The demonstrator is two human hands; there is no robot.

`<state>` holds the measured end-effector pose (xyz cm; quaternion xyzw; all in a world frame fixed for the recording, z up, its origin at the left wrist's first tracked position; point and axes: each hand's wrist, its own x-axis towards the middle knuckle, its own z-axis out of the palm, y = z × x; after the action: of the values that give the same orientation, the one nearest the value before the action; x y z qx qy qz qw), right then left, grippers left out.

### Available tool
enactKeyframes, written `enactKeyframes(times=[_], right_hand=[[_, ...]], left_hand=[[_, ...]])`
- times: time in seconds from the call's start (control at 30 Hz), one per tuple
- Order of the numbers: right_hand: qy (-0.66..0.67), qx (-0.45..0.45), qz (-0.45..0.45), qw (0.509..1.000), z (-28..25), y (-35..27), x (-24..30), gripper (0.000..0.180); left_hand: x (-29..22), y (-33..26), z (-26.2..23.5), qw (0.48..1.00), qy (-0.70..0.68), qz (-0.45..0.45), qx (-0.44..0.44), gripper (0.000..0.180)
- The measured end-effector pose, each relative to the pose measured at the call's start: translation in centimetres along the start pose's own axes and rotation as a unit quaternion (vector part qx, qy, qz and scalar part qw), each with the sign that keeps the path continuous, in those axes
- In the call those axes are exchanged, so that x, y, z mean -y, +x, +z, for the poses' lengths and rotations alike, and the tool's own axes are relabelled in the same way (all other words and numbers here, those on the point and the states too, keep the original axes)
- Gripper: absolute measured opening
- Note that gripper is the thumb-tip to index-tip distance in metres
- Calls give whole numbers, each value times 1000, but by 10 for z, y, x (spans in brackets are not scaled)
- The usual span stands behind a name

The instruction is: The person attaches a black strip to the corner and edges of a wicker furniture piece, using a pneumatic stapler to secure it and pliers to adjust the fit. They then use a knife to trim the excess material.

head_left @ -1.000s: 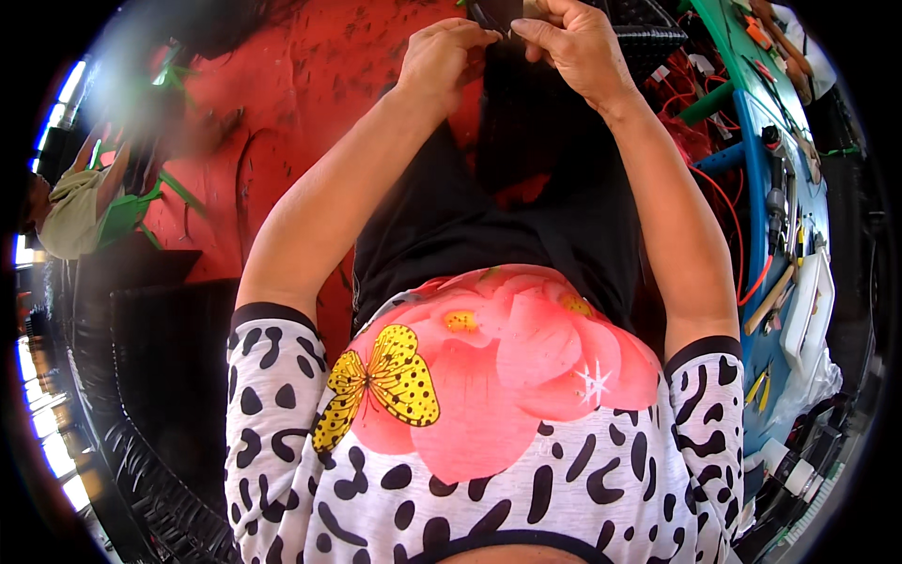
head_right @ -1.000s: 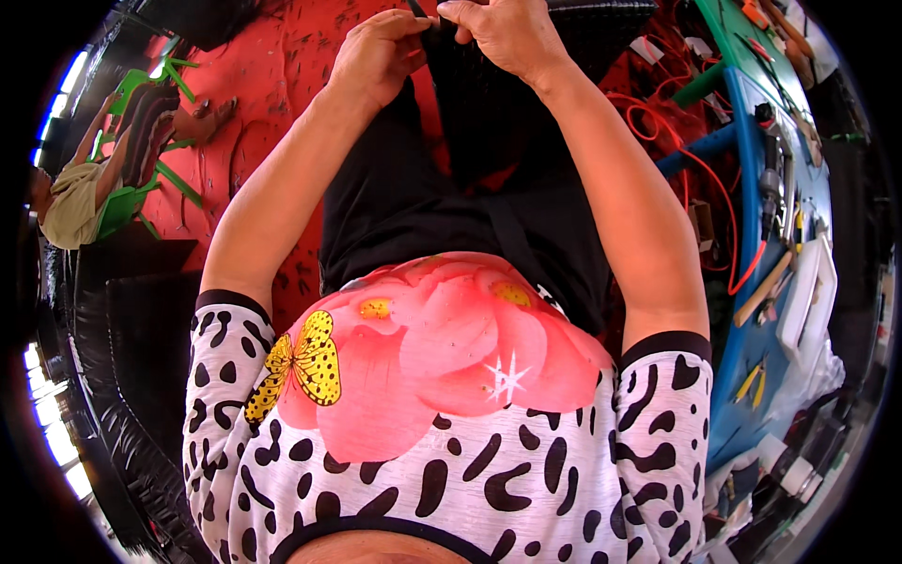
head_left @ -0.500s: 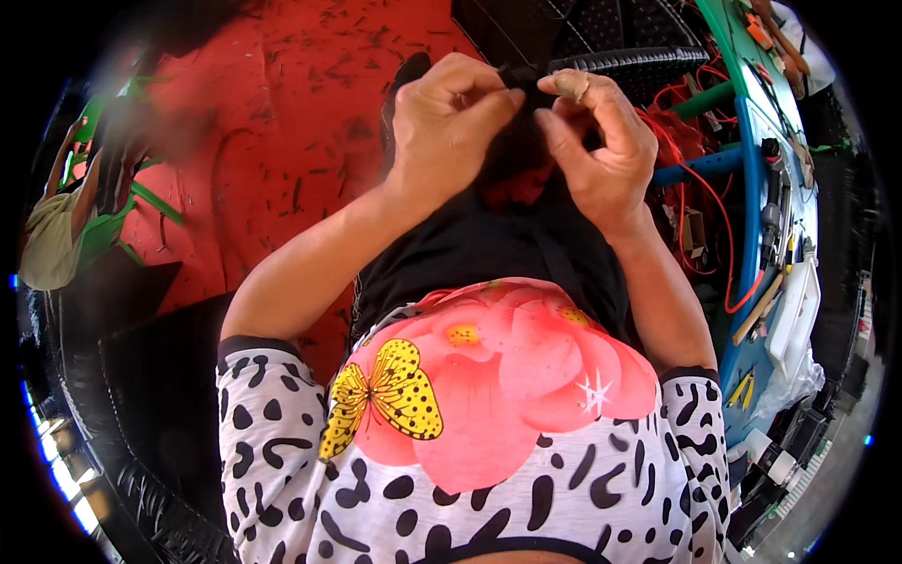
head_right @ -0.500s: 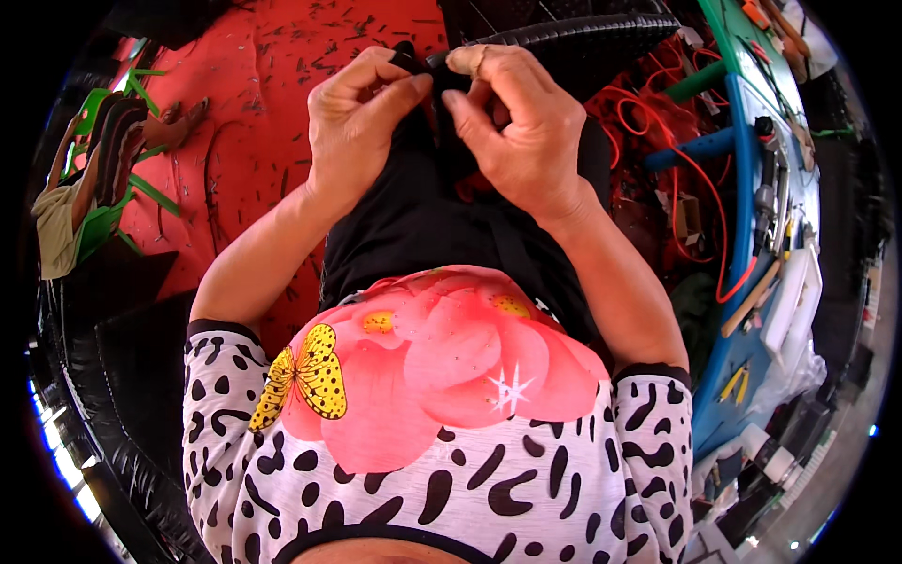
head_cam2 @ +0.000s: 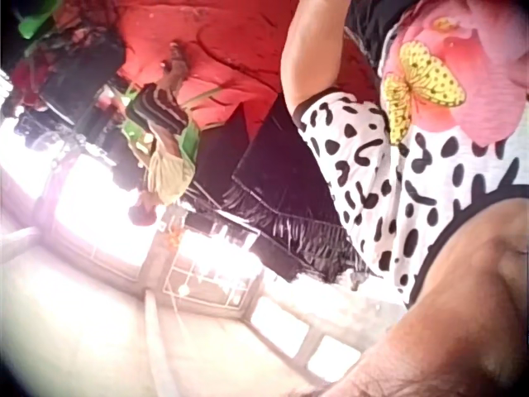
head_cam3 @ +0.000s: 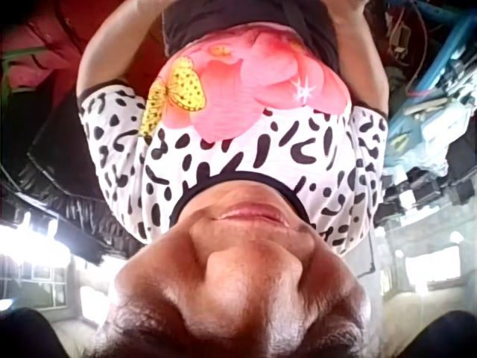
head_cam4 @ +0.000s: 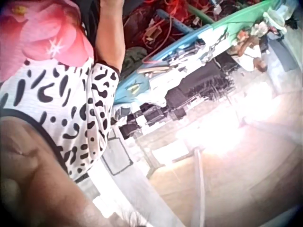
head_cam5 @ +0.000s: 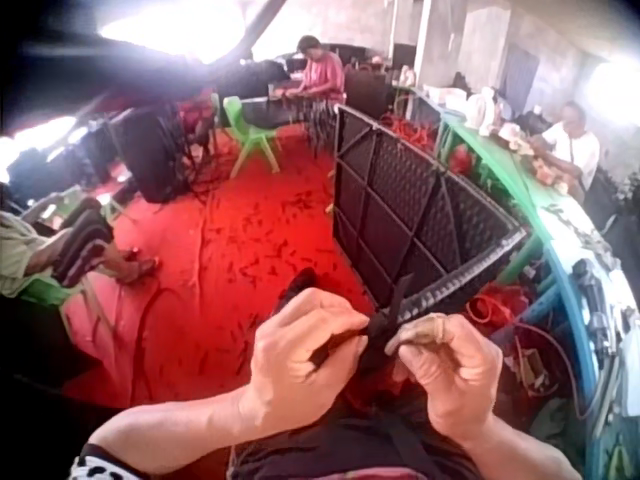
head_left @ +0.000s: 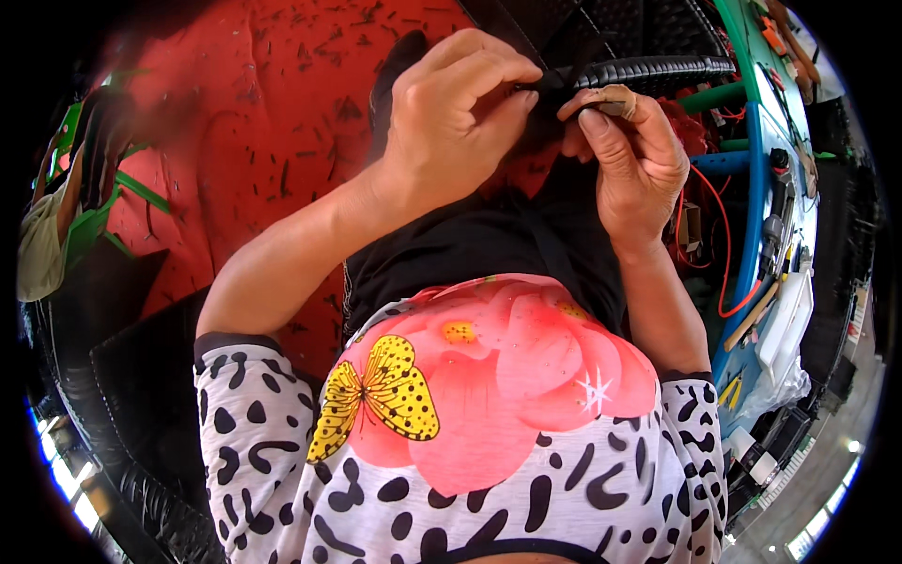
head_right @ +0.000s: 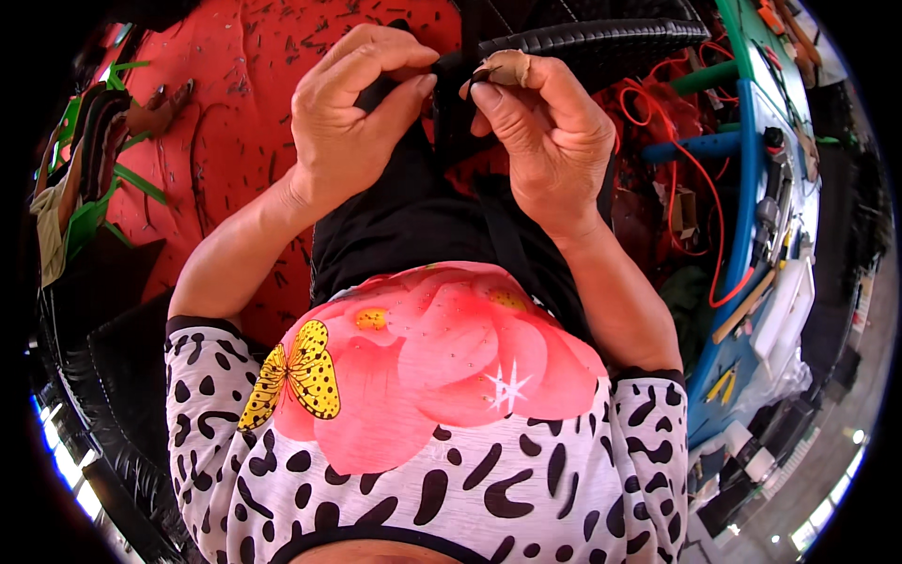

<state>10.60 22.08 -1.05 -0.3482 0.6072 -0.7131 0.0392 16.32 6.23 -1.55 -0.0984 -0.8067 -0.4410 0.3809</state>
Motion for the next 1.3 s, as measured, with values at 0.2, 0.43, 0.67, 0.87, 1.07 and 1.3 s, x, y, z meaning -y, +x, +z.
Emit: enactKeyframes(times=[0.2,0.43,0.67,0.87,1.07,1.3], right_hand=[[44,-6,18,999,-5,2,-3,6],[116,-19,13,993,-5,-3,-12,10],[138,-8,23,990,-1,-16,-13,10],[155,4,49,987,2,-15,-14,12],[79,5,72,994,-5,-17,-13,15],[-15,55,-10,998,-5,-20,-12,12]], left_hand=[[-1,19,-8,992,64,101,31,11],[-21,32,-16,973,134,118,144,15],[-29,32,-7,965,174,151,124,20],[-26,33,-4,966,194,121,123,25],[-31,33,5,972,198,-23,125,15],[-5,22,-5,982,137,73,110,12]])
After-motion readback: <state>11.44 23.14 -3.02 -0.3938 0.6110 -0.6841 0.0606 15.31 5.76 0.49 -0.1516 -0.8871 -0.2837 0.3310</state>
